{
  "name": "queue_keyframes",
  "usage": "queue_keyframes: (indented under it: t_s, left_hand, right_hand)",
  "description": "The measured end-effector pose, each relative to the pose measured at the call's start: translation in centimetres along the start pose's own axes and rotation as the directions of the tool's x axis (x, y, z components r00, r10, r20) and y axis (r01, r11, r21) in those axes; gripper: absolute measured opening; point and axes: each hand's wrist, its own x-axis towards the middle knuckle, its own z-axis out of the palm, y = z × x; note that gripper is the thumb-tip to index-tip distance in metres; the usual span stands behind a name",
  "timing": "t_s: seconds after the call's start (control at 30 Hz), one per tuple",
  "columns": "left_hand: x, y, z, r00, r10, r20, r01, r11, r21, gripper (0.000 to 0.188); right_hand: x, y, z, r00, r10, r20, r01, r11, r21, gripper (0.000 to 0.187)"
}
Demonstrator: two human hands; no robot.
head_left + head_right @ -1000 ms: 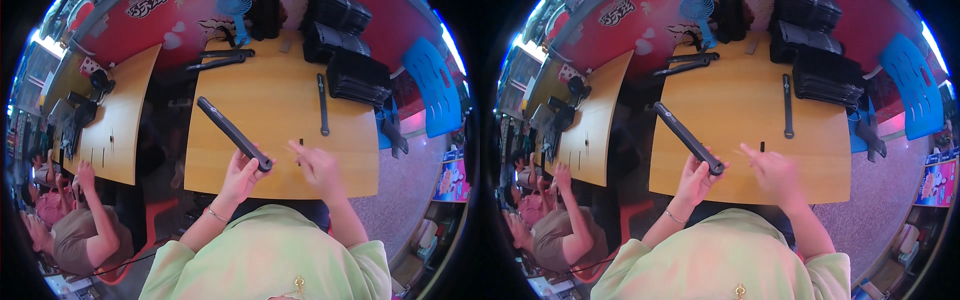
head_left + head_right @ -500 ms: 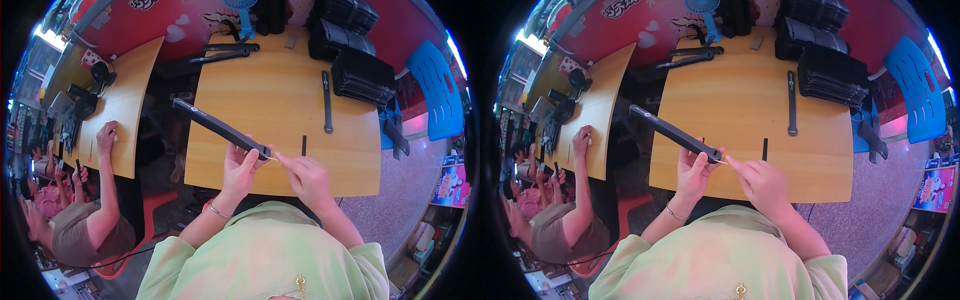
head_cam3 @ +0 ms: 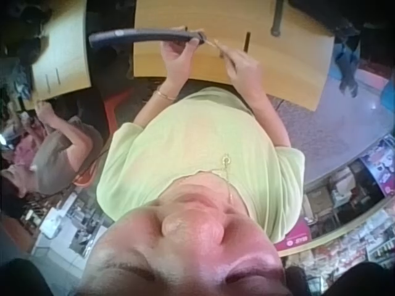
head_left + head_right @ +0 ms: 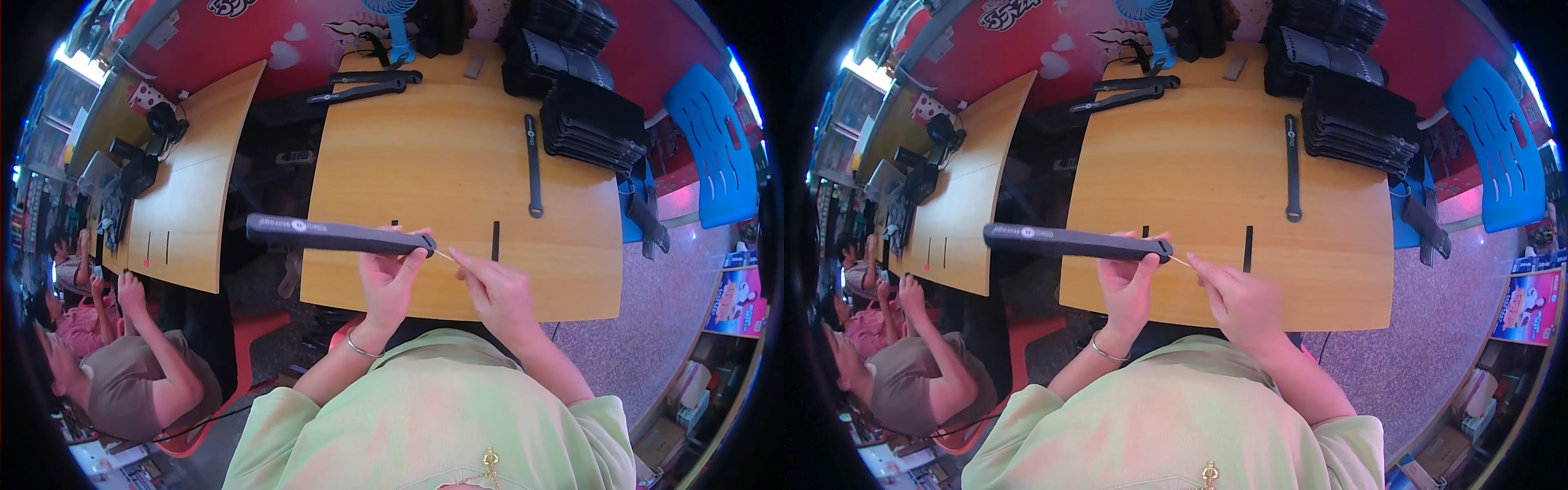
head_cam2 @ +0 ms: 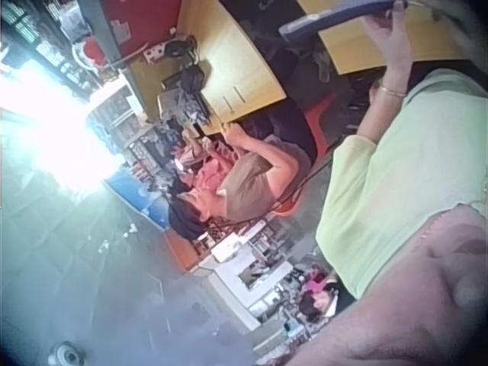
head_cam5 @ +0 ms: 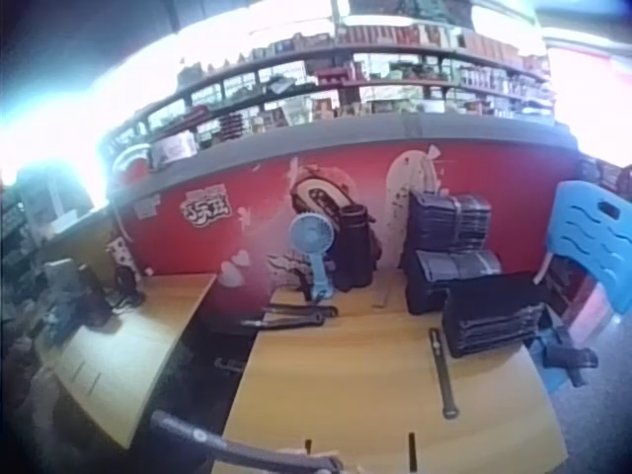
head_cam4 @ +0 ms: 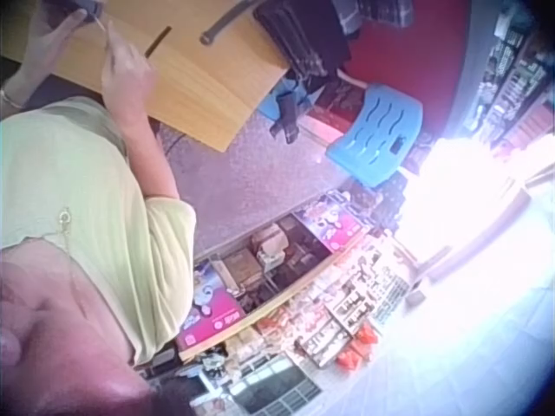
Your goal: Assembling black textile straps by threading thin strings through pre-drilled holes and organizing them on a table.
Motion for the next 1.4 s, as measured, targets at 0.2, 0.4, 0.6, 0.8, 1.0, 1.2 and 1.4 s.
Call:
queue_keyframes:
  t_s: [0.2,0.4,0.6,0.8,1.0,1.2,1.4]
  left_hand:
    - [0.0,0.3,0.2,0.999,0.053,0.014,-0.054,0.996,0.074,0.038]
    - [0.1,0.1,0.1,0.979,0.202,0.027,-0.204,0.972,0.114,0.037]
    - [0.6,0.6,0.4,0.891,0.404,0.205,-0.452,0.823,0.343,0.035]
    - [0.0,0.9,0.9,0.987,0.143,0.072,-0.147,0.988,0.041,0.034]
    - [1.4,1.2,-1.2,0.939,-0.332,0.085,0.342,0.927,-0.154,0.033]
    - [1.8,0.8,-0.7,0.882,-0.467,0.061,0.468,0.855,-0.225,0.034]
    - [1.4,0.5,-0.7,0.940,-0.340,0.022,0.340,0.940,-0.026,0.043]
  right_hand:
    - [0.1,-0.5,0.4,0.990,0.137,0.044,-0.143,0.973,0.178,0.031]
    - [0.9,-1.4,0.1,0.940,0.275,0.204,-0.338,0.839,0.426,0.028]
    - [1.5,-1.4,0.4,0.837,0.336,0.431,-0.546,0.502,0.670,0.027]
    - [1.9,-1.5,0.7,0.870,0.347,0.350,-0.489,0.522,0.699,0.028]
    - [2.2,-0.7,1.8,0.997,0.074,-0.002,-0.068,0.930,0.361,0.027]
    - [2.6,-0.7,2.2,0.997,0.065,-0.029,-0.053,0.950,0.307,0.028]
    - [2.4,-0.2,2.2,0.998,0.067,0.021,-0.070,0.956,0.285,0.035]
